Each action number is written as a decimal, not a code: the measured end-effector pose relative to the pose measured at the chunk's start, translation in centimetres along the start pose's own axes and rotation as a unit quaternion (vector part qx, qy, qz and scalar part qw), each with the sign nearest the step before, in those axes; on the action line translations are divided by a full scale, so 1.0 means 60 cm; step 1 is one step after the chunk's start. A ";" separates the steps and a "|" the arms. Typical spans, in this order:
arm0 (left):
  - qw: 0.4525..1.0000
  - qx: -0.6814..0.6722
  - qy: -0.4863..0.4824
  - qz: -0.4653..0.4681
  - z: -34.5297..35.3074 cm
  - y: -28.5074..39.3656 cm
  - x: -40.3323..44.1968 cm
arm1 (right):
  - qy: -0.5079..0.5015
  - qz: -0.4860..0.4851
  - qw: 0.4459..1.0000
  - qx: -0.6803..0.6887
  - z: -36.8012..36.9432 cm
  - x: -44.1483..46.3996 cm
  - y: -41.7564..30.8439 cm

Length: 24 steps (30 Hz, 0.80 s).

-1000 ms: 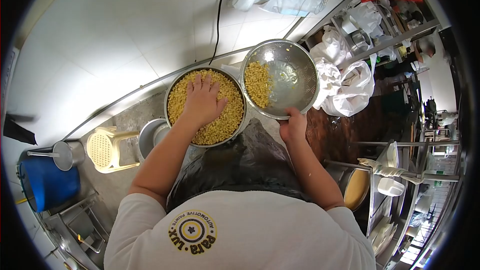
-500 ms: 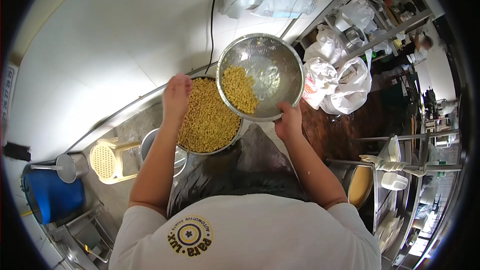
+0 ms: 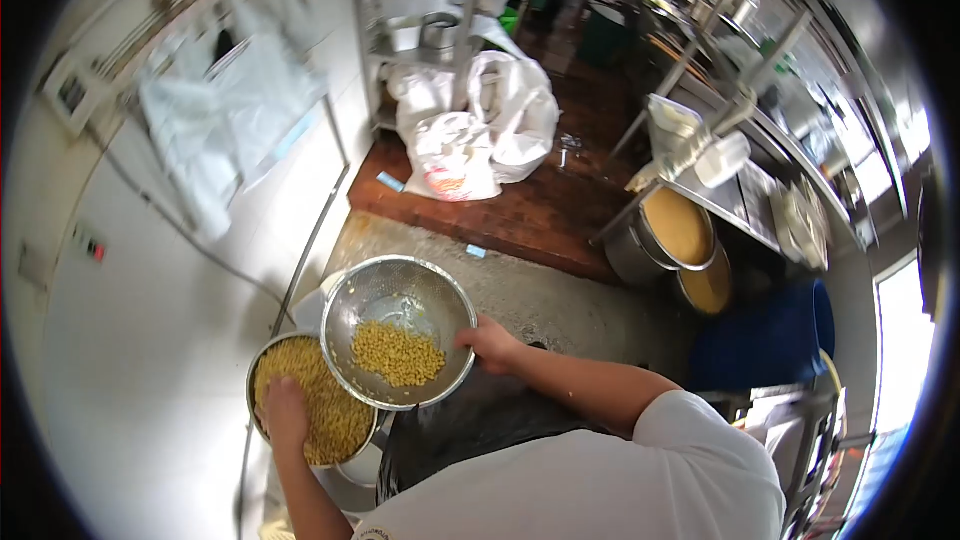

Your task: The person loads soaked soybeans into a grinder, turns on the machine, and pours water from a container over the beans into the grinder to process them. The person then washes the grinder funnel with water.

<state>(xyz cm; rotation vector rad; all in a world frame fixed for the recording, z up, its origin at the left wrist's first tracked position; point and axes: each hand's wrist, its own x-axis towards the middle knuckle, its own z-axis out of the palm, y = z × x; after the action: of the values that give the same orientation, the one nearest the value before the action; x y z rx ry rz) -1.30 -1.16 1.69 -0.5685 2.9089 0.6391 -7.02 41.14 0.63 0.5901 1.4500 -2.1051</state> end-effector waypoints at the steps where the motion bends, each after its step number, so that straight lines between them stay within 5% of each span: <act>1: 1.000 0.001 -0.010 0.016 -0.004 0.021 -0.019 | 0.008 -0.012 1.000 0.003 -0.029 -0.032 -0.002; 4: 0.995 -0.007 0.087 0.041 -0.026 0.093 -0.025 | 0.022 -0.062 0.998 0.013 -0.104 -0.090 -0.049; 7: 0.951 -0.094 0.238 0.176 0.008 0.191 -0.025 | 0.038 -0.091 0.995 0.011 -0.220 -0.116 -0.055; 9: 0.929 -0.138 0.225 0.260 0.054 0.321 -0.056 | 0.049 -0.082 0.995 0.007 -0.288 -0.156 -0.059; 12: 0.857 -0.240 0.108 0.444 0.129 0.577 -0.168 | 0.045 -0.109 0.993 0.008 -0.384 -0.207 -0.077; 14: 0.828 -0.132 -0.060 0.542 0.180 0.726 -0.227 | 0.058 -0.117 0.991 0.011 -0.447 -0.231 -0.085; 16: 0.797 0.016 -0.074 0.599 0.258 0.817 -0.269 | 0.091 -0.196 0.976 0.002 -0.508 -0.243 -0.071; 19: 0.801 0.154 -0.119 0.567 0.354 0.916 -0.310 | 0.129 -0.206 0.970 -0.005 -0.592 -0.292 -0.068; 24: 0.726 0.218 -0.290 0.584 0.440 1.049 -0.366 | 0.205 -0.184 0.950 0.149 -0.720 -0.349 -0.037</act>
<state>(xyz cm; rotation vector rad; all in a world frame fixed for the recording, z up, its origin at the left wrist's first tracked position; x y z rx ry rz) -4.33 70.36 5.94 1.3633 2.2907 0.0828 10.55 85.87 0.57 0.9840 1.5633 -2.6418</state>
